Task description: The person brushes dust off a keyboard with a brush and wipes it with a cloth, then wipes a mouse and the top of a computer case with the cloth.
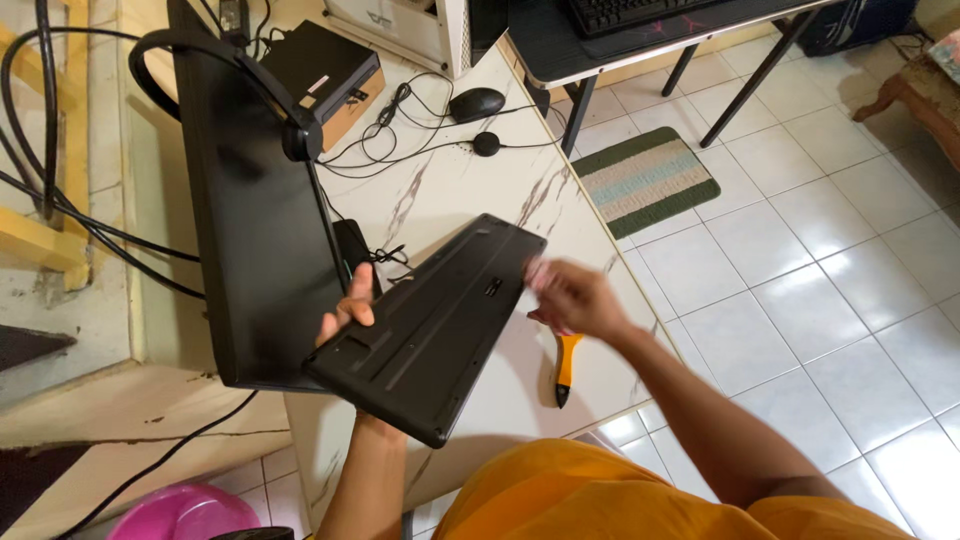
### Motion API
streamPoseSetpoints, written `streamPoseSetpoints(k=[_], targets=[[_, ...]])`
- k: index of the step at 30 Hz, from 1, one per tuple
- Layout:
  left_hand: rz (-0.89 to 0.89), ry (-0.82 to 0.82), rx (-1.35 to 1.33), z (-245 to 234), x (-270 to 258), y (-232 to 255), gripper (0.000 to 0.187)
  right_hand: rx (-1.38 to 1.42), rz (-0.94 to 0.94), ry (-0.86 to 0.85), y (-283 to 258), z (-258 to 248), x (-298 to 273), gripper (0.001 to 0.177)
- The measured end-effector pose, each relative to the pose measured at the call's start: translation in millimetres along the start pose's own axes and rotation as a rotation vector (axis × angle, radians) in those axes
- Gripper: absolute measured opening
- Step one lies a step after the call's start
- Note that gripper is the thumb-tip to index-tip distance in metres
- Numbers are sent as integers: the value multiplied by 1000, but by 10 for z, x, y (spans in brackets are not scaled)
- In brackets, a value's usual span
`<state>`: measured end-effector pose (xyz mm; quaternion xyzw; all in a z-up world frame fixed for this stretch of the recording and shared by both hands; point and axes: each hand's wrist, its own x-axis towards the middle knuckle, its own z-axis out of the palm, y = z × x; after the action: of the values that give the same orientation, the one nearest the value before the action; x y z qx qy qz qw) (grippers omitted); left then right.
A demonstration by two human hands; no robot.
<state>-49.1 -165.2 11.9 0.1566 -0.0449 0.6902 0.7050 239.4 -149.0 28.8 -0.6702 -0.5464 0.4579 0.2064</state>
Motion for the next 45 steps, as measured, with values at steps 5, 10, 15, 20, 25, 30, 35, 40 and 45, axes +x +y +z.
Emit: streamPoseSetpoints(k=[5,10,15,20,25,30,35,40,45], targets=[[-203,331,-4,-22,-122,56,45,303,-361,126,42,-116,754,52],[-105,663,65,489,-338,36,79,143,-373,89,-35,106,1147,63],[60,617,689,598,-451,-222,58,-147,-330,60,-402,431,685,47],[67,642,657,613,-413,-206,56,-394,-1135,67,-606,971,-491,50],[90,543,636,756,-379,-226,56,-163,-1182,81,-561,774,-117,37],[66,622,718,926,-298,-280,55,-235,-378,234,91,247,1662,37],[81,703,810,1018,-233,-327,54,-226,-325,252,156,147,2306,37],[156,775,758,1048,-184,-271,52,-243,-1047,-22,-447,524,1095,36],[102,833,736,1002,-147,-211,55,-63,-1284,-105,-534,569,728,24]])
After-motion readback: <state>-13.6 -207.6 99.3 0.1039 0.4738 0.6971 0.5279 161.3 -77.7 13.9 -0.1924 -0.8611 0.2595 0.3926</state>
